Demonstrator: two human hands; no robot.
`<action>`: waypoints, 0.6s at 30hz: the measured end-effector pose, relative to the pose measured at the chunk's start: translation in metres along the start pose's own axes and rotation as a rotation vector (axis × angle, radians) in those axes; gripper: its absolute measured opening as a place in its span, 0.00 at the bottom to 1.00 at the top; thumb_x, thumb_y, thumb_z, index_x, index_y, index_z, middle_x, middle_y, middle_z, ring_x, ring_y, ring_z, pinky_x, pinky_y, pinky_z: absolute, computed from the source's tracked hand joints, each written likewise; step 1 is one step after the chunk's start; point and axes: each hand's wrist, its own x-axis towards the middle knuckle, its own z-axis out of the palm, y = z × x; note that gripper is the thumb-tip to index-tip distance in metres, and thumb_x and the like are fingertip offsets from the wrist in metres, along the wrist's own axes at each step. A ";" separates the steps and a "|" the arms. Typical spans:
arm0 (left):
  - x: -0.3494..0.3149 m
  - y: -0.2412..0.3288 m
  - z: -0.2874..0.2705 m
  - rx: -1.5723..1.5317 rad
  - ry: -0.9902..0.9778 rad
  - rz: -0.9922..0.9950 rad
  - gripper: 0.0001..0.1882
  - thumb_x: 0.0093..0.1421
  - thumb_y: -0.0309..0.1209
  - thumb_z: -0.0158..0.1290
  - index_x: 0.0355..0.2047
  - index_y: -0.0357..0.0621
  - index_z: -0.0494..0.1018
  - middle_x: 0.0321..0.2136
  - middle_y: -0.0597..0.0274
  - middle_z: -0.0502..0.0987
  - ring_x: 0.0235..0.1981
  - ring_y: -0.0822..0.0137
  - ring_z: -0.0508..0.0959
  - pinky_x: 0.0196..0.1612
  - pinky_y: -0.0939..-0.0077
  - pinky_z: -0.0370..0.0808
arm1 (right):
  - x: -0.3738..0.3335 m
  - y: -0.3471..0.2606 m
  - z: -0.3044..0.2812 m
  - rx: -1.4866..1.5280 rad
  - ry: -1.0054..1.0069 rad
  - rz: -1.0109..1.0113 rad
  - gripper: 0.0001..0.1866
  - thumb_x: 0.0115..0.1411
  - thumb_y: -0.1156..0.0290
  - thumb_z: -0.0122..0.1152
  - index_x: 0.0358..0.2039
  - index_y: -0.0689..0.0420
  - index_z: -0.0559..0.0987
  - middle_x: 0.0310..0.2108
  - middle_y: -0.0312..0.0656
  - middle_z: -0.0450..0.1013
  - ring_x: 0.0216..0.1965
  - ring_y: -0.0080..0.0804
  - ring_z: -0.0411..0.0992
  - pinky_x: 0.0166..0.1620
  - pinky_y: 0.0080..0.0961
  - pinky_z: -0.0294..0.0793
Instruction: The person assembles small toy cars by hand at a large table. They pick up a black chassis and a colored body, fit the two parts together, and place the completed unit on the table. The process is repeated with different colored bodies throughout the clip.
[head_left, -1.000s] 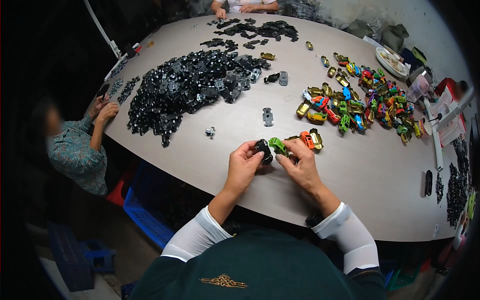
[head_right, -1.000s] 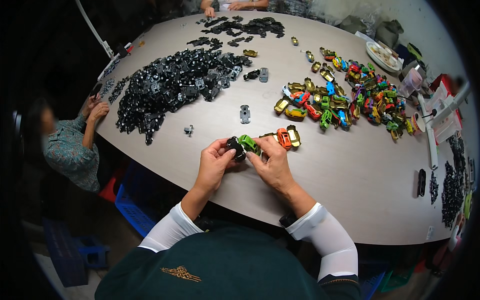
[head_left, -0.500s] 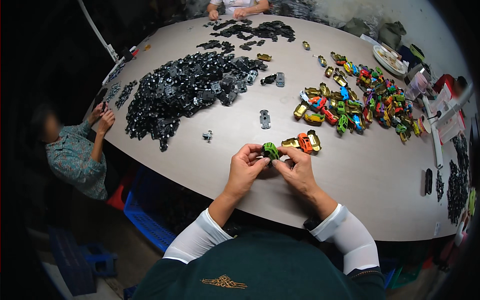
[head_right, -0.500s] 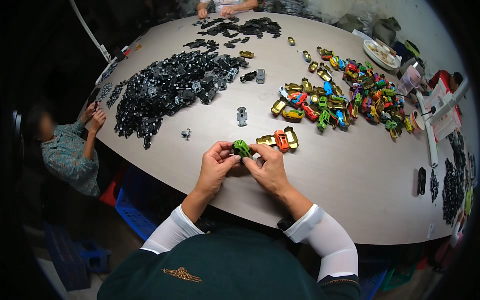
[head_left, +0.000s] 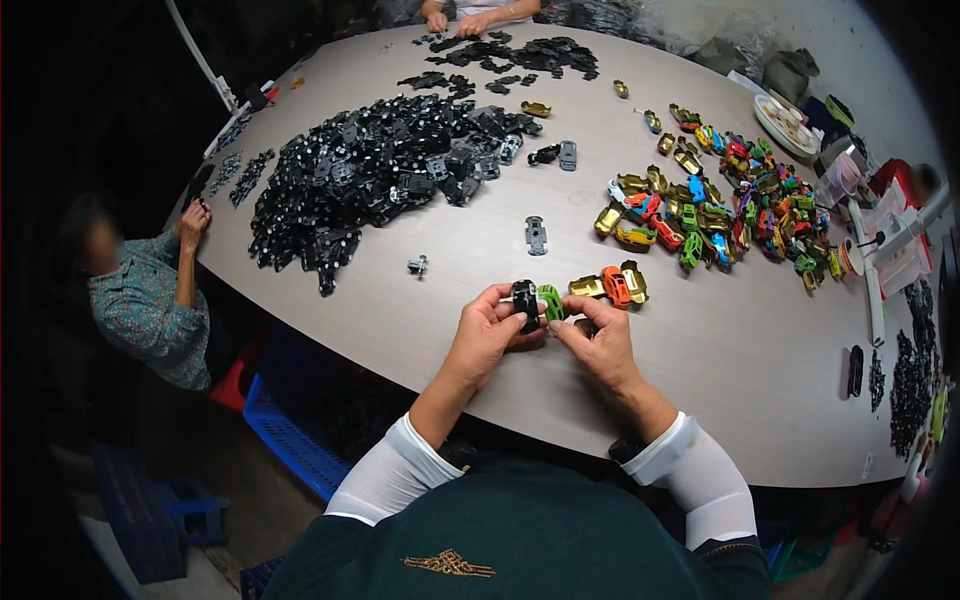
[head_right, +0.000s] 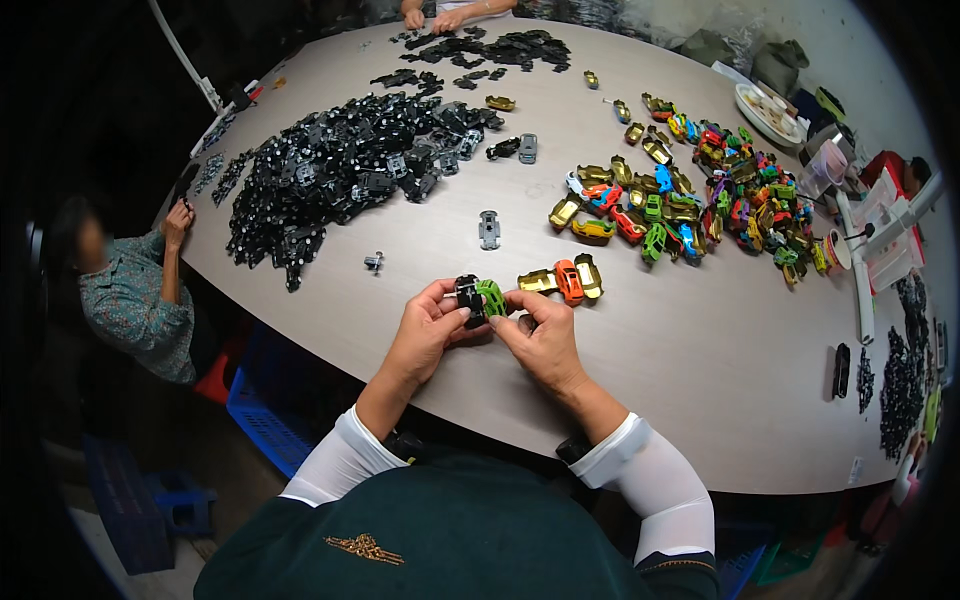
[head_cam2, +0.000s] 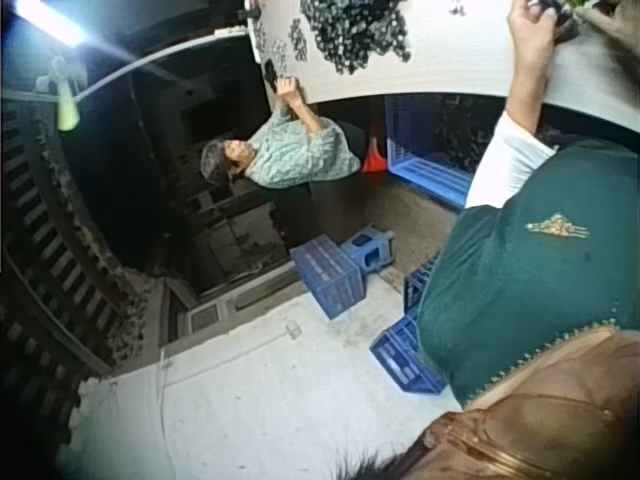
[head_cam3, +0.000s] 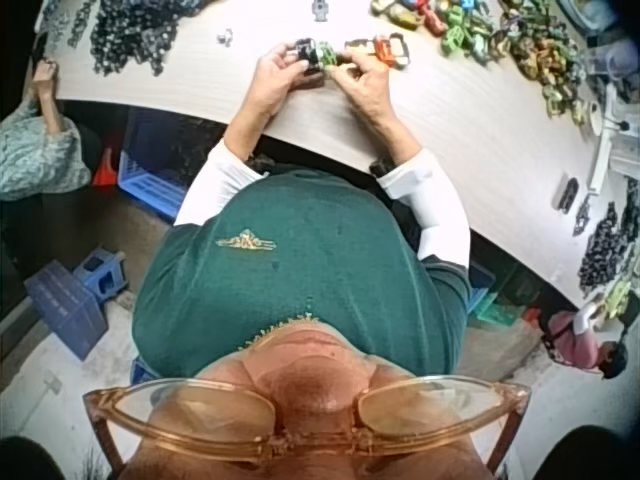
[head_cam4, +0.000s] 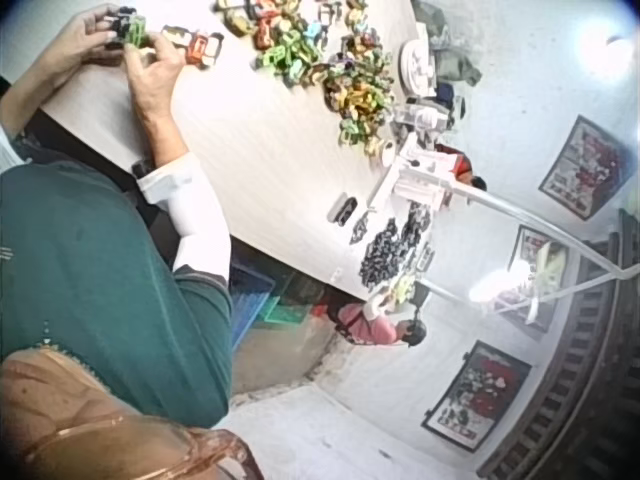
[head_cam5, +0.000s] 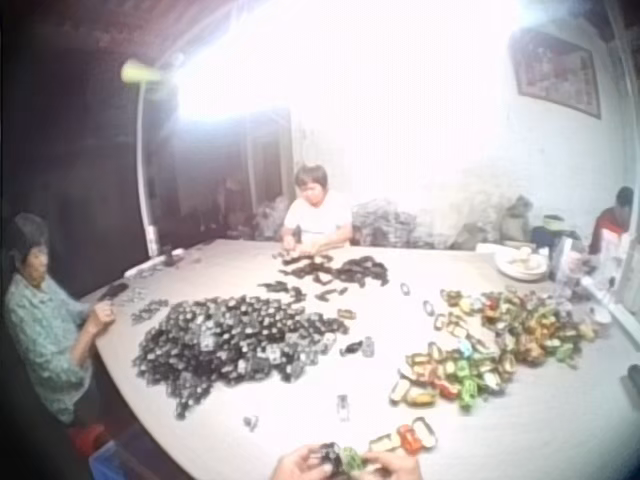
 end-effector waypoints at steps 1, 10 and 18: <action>0.000 -0.002 0.001 0.039 0.004 0.006 0.13 0.63 0.20 0.45 0.48 0.37 0.66 0.40 0.56 0.78 0.37 0.67 0.80 0.40 0.72 0.83 | 0.000 -0.001 0.001 -0.071 0.025 -0.069 0.11 0.50 0.75 0.65 0.35 0.65 0.79 0.25 0.36 0.75 0.16 0.16 0.63 0.20 0.19 0.61; -0.003 -0.016 0.011 0.685 0.152 0.400 0.12 0.59 0.19 0.48 0.44 0.31 0.71 0.22 0.52 0.79 0.20 0.71 0.78 0.27 0.77 0.73 | -0.002 -0.004 0.006 -0.308 0.125 -0.261 0.12 0.49 0.73 0.66 0.34 0.64 0.78 0.23 0.44 0.73 0.16 0.30 0.67 0.21 0.26 0.66; -0.010 -0.009 0.024 0.933 0.087 0.693 0.14 0.60 0.20 0.48 0.47 0.31 0.70 0.31 0.44 0.79 0.26 0.59 0.81 0.31 0.72 0.75 | -0.001 -0.001 0.007 -0.306 0.117 -0.228 0.12 0.49 0.73 0.66 0.33 0.64 0.77 0.23 0.45 0.72 0.17 0.33 0.69 0.22 0.27 0.68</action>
